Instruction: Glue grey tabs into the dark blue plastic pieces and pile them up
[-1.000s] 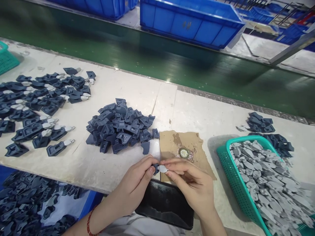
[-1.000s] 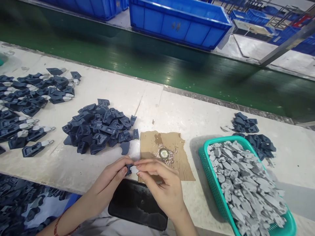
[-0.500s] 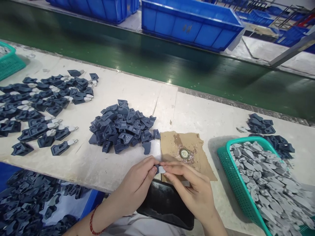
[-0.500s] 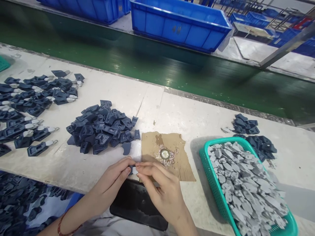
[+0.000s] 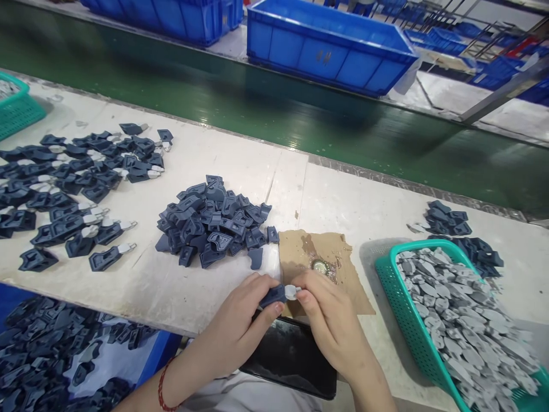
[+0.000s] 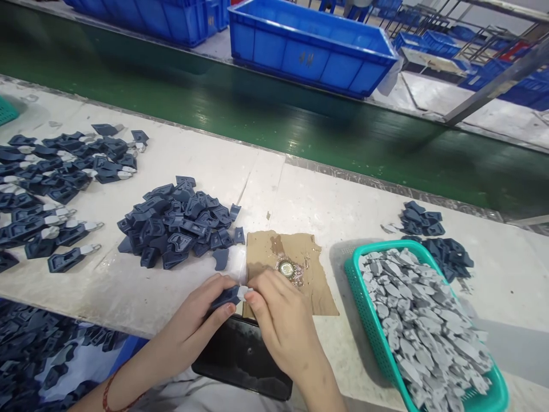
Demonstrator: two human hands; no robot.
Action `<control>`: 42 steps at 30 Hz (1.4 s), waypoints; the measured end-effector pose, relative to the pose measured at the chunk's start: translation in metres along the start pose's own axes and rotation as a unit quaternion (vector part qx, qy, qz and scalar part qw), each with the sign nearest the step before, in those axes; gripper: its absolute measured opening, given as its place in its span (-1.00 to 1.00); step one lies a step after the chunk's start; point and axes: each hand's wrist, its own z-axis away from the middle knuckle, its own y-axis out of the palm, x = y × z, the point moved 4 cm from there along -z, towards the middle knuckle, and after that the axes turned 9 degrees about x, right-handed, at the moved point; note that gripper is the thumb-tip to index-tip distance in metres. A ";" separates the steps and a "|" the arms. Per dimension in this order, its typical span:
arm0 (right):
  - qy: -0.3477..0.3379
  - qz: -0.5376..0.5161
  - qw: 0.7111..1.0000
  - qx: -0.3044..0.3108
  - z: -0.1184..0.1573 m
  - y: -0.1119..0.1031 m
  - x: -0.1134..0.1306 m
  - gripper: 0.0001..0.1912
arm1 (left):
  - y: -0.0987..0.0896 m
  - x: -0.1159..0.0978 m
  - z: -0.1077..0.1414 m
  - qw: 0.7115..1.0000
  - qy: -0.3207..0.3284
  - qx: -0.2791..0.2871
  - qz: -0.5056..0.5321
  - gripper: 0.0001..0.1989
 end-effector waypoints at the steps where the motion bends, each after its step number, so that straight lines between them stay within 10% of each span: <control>1: -0.010 0.029 1.000 0.008 -0.002 0.002 0.003 -0.67 | 0.000 0.000 0.000 1.000 -0.001 -0.001 0.000 -0.79; 18: 0.016 0.070 0.997 0.024 -0.005 0.007 0.016 -0.59 | -0.001 -0.002 0.000 1.000 0.007 -0.009 -0.001 -0.76; 21: 0.043 0.067 0.997 -0.011 0.008 -0.018 0.008 -0.64 | -0.002 -0.001 0.002 1.000 0.021 -0.019 0.011 -0.77; 25: 0.176 0.207 0.937 -0.218 0.048 -0.085 -0.026 -0.70 | -0.006 0.003 0.007 0.993 0.055 -0.093 0.047 -0.80; 30: 0.278 0.258 0.913 -0.150 0.078 -0.125 -0.079 -0.52 | -0.014 -0.005 0.021 0.972 0.148 -0.183 -0.001 -0.83; 38: 0.258 0.242 0.925 -0.141 0.072 -0.129 -0.084 -0.48 | -0.091 -0.017 0.075 0.819 0.107 -0.509 -0.241 -0.75; 42: 0.346 0.212 0.900 -0.160 0.079 -0.135 -0.080 -0.54 | -0.144 0.008 0.086 0.750 -0.043 -0.516 -0.411 -0.63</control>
